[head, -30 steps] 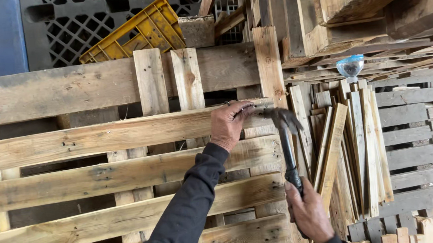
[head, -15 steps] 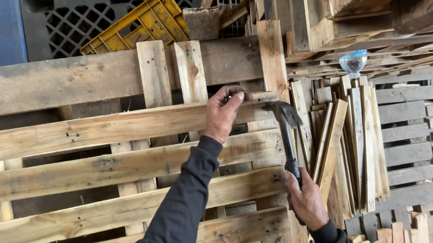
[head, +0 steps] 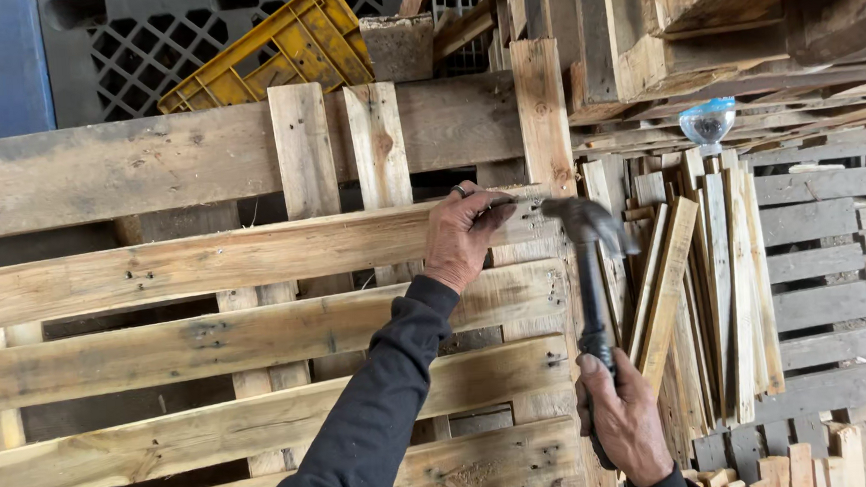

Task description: The person hammers nails into a wooden pallet using a hammer. They repeatedly pick nails from a nearby wooden box and drive them into the pallet slats to secure the structure.

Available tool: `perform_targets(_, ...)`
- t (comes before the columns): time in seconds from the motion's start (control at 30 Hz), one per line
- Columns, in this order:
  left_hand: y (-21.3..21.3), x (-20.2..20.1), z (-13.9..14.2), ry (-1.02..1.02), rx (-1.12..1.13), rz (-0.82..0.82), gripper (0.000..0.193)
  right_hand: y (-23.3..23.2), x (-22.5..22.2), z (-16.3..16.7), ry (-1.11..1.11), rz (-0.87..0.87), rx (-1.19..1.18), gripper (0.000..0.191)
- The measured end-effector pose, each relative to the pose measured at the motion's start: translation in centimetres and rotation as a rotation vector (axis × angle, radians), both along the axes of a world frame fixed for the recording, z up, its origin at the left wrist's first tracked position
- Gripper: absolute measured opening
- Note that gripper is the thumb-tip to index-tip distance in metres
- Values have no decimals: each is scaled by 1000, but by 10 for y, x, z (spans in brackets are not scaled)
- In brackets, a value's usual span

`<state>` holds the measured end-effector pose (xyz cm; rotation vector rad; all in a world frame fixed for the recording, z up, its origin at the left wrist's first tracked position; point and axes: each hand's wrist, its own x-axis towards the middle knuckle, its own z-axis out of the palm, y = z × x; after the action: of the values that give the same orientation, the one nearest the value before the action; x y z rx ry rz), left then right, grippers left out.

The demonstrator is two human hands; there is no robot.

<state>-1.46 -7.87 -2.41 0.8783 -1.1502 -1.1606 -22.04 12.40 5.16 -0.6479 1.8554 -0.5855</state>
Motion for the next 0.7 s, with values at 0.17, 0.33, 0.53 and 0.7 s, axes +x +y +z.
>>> perform_targets(0.17, 8, 4, -3, -467, -47, 75, 14, 7, 8, 19, -217, 25, -497, 47)
perform_targets(0.33, 6, 9, 0, -613, 20, -1, 16, -17, 13, 19, 148, 276, -81, 45)
perform_targets(0.53, 12, 17, 3, -344, -93, 104, 21, -20, 9, 77, -154, 93, -599, 53)
perform_targets(0.7, 37, 29, 5, -365, 33, 535, 23, -50, 7, 84, -426, 373, -1155, 48)
